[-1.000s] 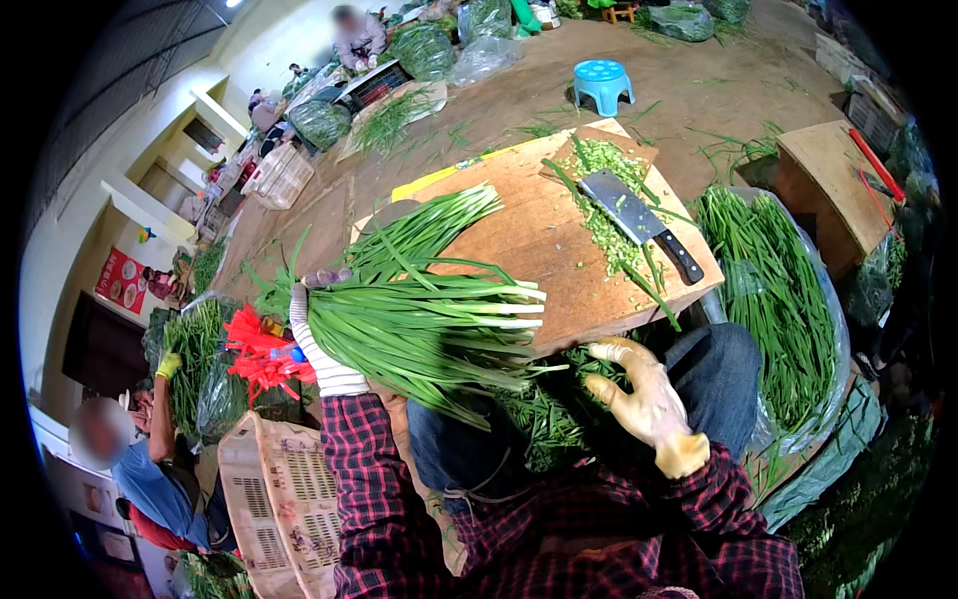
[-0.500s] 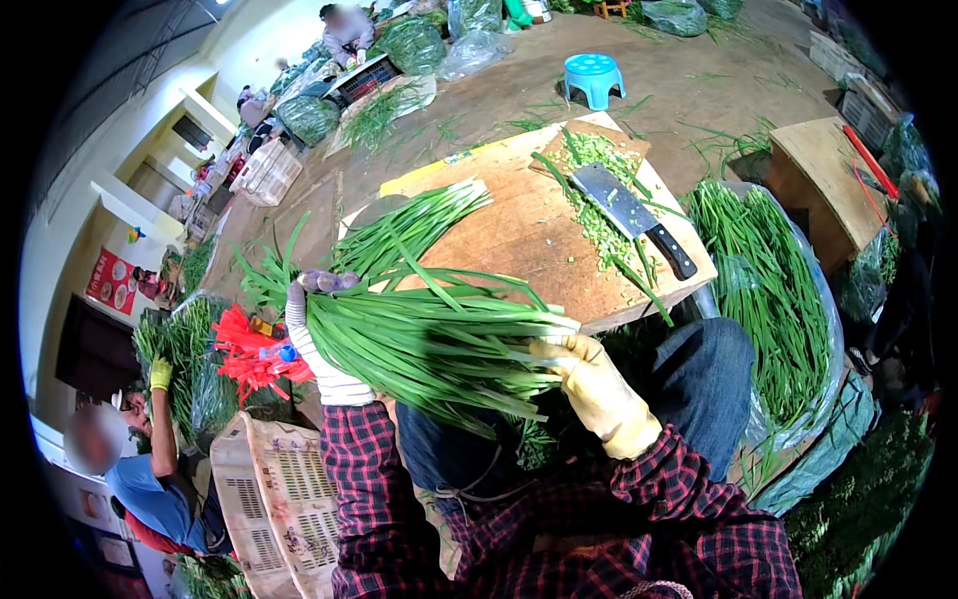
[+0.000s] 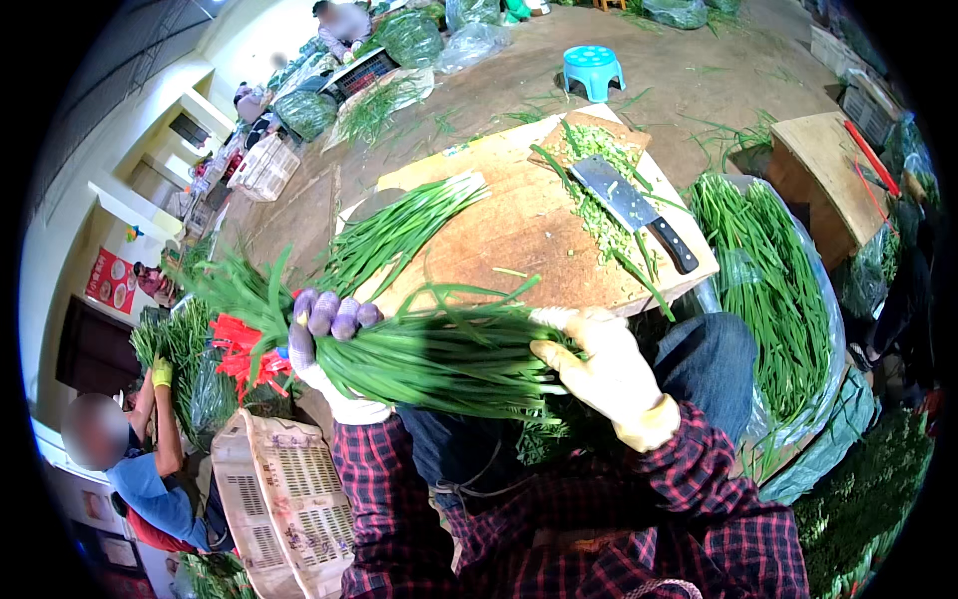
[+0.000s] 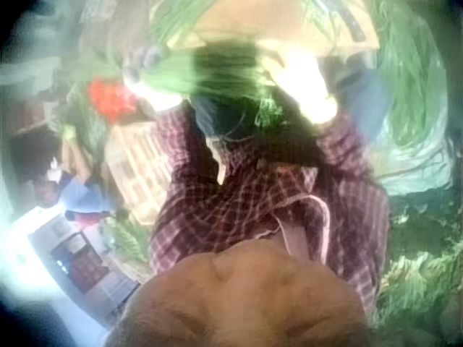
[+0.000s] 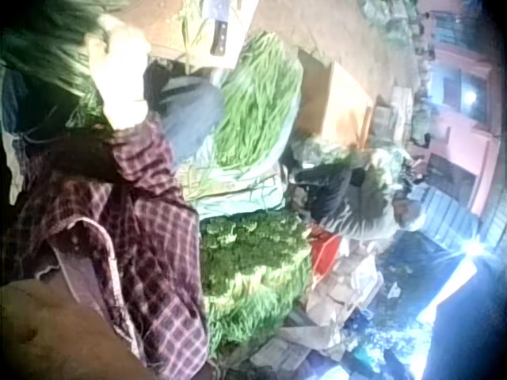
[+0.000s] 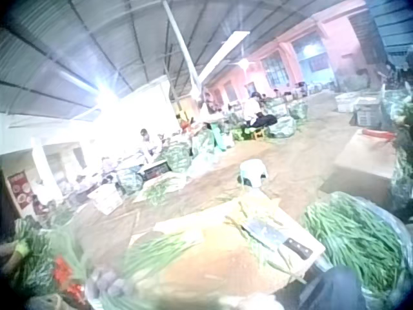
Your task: The person gathers green onions from a large pile, trims the ends with a knife, aligns the stalks, and ties them into bundles using red rubber bands. The person places the finished bundles on a wooden table.
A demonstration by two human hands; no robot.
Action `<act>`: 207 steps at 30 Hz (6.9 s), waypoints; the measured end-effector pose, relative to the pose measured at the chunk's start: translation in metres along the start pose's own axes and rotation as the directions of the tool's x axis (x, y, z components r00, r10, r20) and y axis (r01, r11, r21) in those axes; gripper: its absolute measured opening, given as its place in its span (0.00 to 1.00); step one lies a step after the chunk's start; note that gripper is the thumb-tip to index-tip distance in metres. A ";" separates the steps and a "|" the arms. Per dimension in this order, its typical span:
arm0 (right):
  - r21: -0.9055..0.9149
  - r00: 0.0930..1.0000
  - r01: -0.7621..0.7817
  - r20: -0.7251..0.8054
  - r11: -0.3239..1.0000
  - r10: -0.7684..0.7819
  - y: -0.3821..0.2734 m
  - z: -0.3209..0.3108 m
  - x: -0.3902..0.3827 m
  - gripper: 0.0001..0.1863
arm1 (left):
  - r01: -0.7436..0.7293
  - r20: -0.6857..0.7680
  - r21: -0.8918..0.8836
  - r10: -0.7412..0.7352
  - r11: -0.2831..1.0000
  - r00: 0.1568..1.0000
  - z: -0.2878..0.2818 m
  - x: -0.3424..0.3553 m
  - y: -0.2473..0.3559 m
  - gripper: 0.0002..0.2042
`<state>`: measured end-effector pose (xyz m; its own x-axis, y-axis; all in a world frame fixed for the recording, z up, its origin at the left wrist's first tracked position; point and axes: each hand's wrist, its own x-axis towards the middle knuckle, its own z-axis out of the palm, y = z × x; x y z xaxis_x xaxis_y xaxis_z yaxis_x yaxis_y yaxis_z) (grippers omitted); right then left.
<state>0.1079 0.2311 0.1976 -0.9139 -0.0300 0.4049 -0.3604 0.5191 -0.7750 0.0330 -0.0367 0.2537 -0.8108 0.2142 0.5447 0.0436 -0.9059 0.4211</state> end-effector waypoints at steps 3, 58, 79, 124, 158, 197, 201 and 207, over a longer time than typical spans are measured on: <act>0.277 0.992 -0.054 -0.097 0.959 0.084 0.015 0.018 -0.015 0.09 | -0.040 0.012 0.097 0.039 0.994 0.999 0.004 -0.019 0.003 0.08; -0.493 0.875 0.003 0.422 0.870 0.236 0.069 0.089 -0.069 0.17 | 0.065 0.698 0.242 -0.221 0.968 0.681 -0.006 -0.125 0.083 0.08; -0.129 0.817 0.408 0.494 0.904 -0.298 -0.055 0.115 -0.011 0.16 | 0.085 0.757 0.113 -0.141 0.990 0.638 0.005 -0.112 0.058 0.10; 0.357 0.416 -0.871 0.901 0.337 0.120 0.050 0.075 -0.064 0.16 | -0.263 -0.275 0.492 0.435 0.830 0.857 -0.029 -0.166 0.089 0.03; 0.234 0.829 0.153 0.499 0.960 -0.253 -0.064 0.133 0.051 0.09 | -0.132 -0.488 0.276 0.257 0.952 0.834 -0.061 -0.147 0.066 0.19; 0.448 0.651 -0.715 0.707 0.537 0.277 0.000 0.109 -0.026 0.16 | 0.113 -0.766 0.321 0.187 0.940 0.615 -0.048 -0.125 0.049 0.15; 0.366 0.661 -0.633 0.715 0.683 0.230 -0.006 0.101 -0.020 0.19 | 0.079 -0.770 0.342 0.231 0.936 0.595 -0.055 -0.125 0.048 0.16; 0.621 0.664 -0.748 0.688 0.235 0.294 0.015 0.088 -0.037 0.14 | 0.032 -0.689 0.308 0.200 0.951 0.697 -0.089 -0.148 0.081 0.13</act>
<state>0.1195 0.1648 0.1281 -0.8412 -0.4545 -0.2928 0.4823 -0.3863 -0.7862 0.1044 -0.1741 0.1421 -0.9583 -0.2836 -0.0358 0.1957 -0.7421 0.6411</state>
